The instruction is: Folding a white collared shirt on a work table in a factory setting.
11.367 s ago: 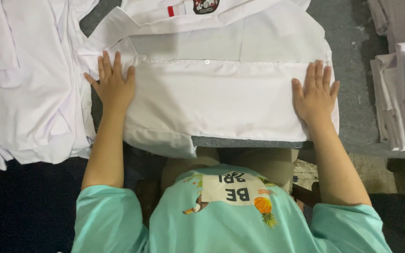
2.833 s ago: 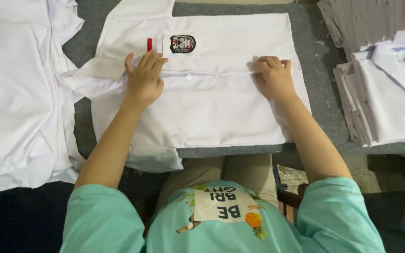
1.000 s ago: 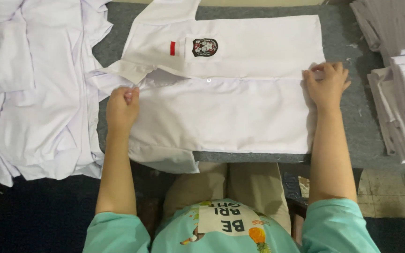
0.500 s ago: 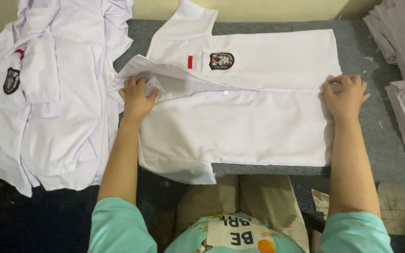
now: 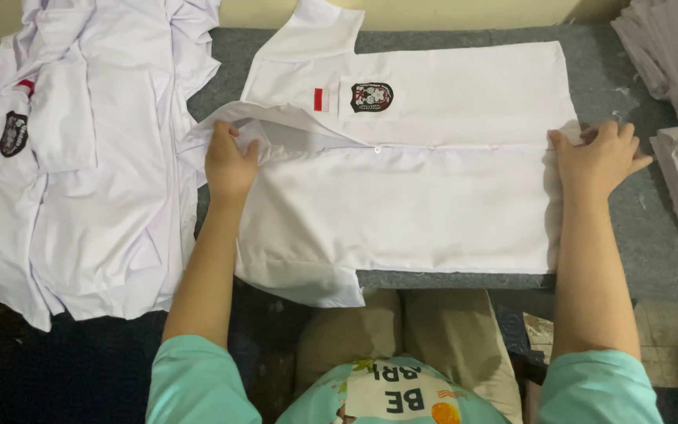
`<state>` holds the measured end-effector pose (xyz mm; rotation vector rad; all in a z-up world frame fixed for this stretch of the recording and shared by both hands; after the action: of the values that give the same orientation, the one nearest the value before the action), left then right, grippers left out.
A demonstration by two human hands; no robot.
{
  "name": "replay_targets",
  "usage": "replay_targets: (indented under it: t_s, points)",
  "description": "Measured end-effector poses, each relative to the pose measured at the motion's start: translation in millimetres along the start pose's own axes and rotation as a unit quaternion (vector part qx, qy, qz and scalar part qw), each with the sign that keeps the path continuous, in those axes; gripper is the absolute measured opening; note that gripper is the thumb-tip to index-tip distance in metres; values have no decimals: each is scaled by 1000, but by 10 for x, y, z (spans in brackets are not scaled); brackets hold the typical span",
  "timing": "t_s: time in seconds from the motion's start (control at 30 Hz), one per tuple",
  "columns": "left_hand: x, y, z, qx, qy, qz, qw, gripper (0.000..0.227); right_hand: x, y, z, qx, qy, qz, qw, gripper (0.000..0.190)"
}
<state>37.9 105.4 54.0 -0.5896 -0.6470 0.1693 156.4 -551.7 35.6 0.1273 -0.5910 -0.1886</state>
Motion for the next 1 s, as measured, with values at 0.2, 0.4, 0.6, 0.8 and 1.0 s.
replay_targets:
  t_s: [0.2,0.4,0.6,0.8,1.0]
  points:
    - [-157,-299,-141,-424,153,499,740,89,26,-106,-62,-40,109,-88,989,63]
    - [-92,-152,-282,-634,160,539,531,149,35,-221,-167,-1,131,-90,987,66]
    - [-8,498,-428,-647,39,519,557,89,51,-107,-18,128,107,-95,981,26]
    - [23,1424,-743,-602,-47,548,579,36,62,-162,-5,162,75,-118,977,25]
    - [152,1131,-93,-370,-23,502,782,31,57,-195,-30,176,119,-151,965,26]
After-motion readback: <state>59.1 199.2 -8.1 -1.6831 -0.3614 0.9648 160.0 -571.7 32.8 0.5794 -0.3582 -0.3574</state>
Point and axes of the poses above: each hand's wrist, its own x-axis towards the middle knuckle, its own z-axis out of the back of the hand, y = z × x, the point moved 8 cm from there along x, towards the middle knuckle, and after that the axes turned 7 degrees about -x, right-handed, at the moved point
